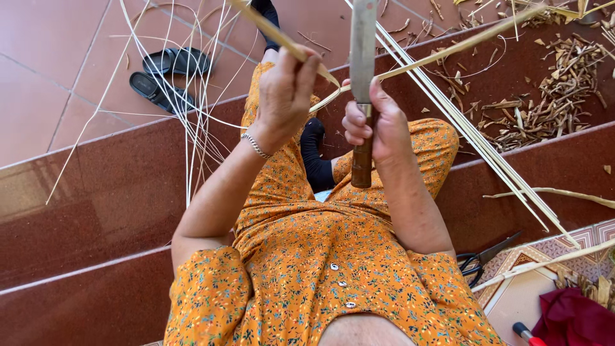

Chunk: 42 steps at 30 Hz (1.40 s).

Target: The person sits on the floor and uses a knife to split long bamboo strips into thinner strands. They hold the strip with one hand and draw the knife along its length to peel off thin layers, repeating the process on multiple pieces.

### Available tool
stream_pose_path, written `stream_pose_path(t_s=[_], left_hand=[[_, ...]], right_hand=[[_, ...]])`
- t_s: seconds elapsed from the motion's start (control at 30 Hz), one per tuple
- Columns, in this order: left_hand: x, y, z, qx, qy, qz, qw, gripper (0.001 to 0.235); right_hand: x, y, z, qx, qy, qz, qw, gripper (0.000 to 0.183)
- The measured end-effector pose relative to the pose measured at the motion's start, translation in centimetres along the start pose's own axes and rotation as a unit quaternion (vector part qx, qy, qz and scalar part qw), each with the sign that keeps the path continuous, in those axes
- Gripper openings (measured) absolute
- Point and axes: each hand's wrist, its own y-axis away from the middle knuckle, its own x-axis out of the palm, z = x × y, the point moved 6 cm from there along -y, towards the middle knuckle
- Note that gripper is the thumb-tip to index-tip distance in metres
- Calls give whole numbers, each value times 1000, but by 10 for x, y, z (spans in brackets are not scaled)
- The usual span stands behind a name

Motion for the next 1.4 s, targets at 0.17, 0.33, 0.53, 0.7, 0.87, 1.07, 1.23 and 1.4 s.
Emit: stream_pose_path(t_s=[0.17,0.33,0.53,0.7,0.87,1.07,1.23,1.4], left_hand=[[-21,21,-12,17,125,-78,989,9],[-50,23,-17,20,249,-111,962,12],[-42,15,-25,39,268,2,963,26],[-5,10,-7,60,-9,109,992,28],[22,23,36,-164,41,164,972,16],[17,25,-5,42,-45,63,996,12],[4,23,-50,86,-23,84,993,14],[-25,32,-104,113,12,129,985,12]], right_hand=[[-11,2,10,-16,-24,13,1000,50],[-19,8,27,-20,-58,17,998,52],[-20,13,22,-29,-40,35,998,53],[-21,3,26,-27,-128,95,987,53],[-26,2,33,-60,-165,123,977,54],[-11,28,27,-67,27,118,990,65],[15,49,21,-43,-11,198,979,56],[39,82,9,-8,-81,301,950,54]])
